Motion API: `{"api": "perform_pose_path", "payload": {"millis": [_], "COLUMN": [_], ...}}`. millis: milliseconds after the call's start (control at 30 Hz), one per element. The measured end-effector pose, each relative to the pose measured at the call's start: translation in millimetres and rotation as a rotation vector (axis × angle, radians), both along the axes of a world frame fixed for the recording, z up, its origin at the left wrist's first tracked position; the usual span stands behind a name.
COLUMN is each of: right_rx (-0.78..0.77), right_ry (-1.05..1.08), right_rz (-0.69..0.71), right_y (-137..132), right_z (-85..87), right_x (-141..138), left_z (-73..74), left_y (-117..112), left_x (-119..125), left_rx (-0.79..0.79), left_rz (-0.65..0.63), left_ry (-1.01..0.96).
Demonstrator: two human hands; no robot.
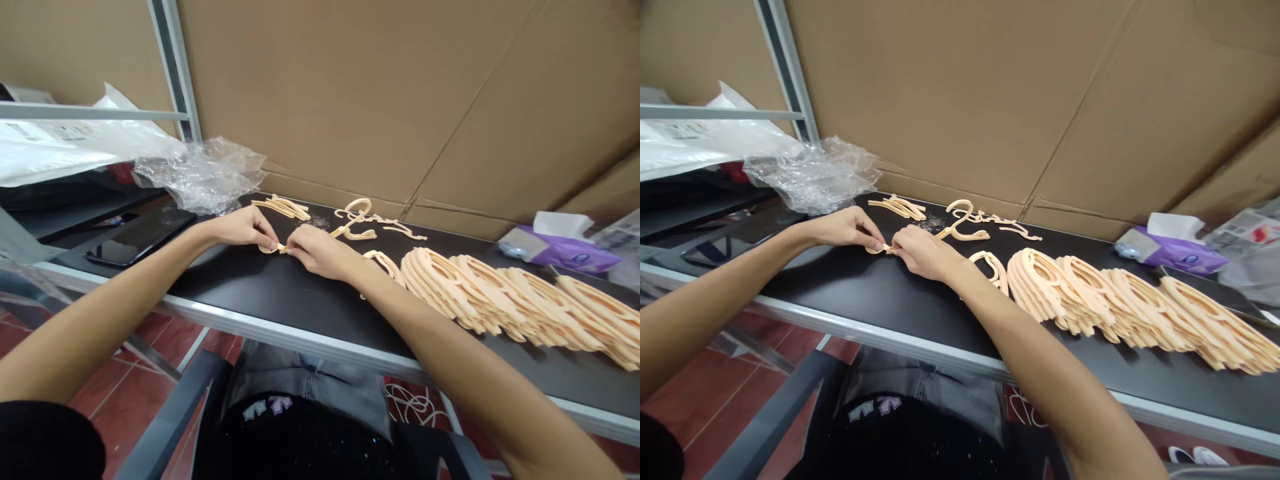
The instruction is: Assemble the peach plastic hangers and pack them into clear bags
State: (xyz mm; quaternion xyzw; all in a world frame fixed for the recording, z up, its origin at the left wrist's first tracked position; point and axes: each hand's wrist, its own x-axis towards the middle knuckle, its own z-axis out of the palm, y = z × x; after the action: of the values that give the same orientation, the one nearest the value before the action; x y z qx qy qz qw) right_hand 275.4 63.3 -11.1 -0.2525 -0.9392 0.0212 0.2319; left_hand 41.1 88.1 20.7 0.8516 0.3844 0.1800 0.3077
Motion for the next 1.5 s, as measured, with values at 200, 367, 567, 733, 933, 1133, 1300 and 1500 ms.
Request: {"api": "perform_pose_path", "payload": {"millis": [200,367,567,733,933,1133,1300,1500], "right_rx": [-0.007,-0.007,-0.019,-0.041,-0.075,-0.111,-0.108,-0.008], "right_ry": [0.042,0.091,0.104,0.121,0.151,0.172,0.164,0.112], "right_rz": [0.015,0.043,0.042,0.002,-0.041,-0.086,-0.087,-0.075], "right_y": [3,4,5,5,3,2,3,5], "right_z": [-6.2,-9.2,-10.3,-11.9,-11.3,-11.1,-9.6,-1.3], "right_x": [2,2,1,1,1,1,2,5], "left_z": [-2.8,-4.4,-4.1,-5.0,-9.0,-11.9,-8.8,-10.1], "left_y": [-2,-4,-7,-7,-14,-21,-25,-25], "left_x": [3,5,9,13,18,26,30,27], "left_rx": [0.056,0.161,0.28,0.398,0.571,0.695,0.671,0.647], "left_rz": [0.028,0.018,0.016,0.011,-0.048,-0.069,-0.061,0.02], "left_ry": [0.0,0.01,0.061,0.149,0.157,0.193,0.266,0.263]}}
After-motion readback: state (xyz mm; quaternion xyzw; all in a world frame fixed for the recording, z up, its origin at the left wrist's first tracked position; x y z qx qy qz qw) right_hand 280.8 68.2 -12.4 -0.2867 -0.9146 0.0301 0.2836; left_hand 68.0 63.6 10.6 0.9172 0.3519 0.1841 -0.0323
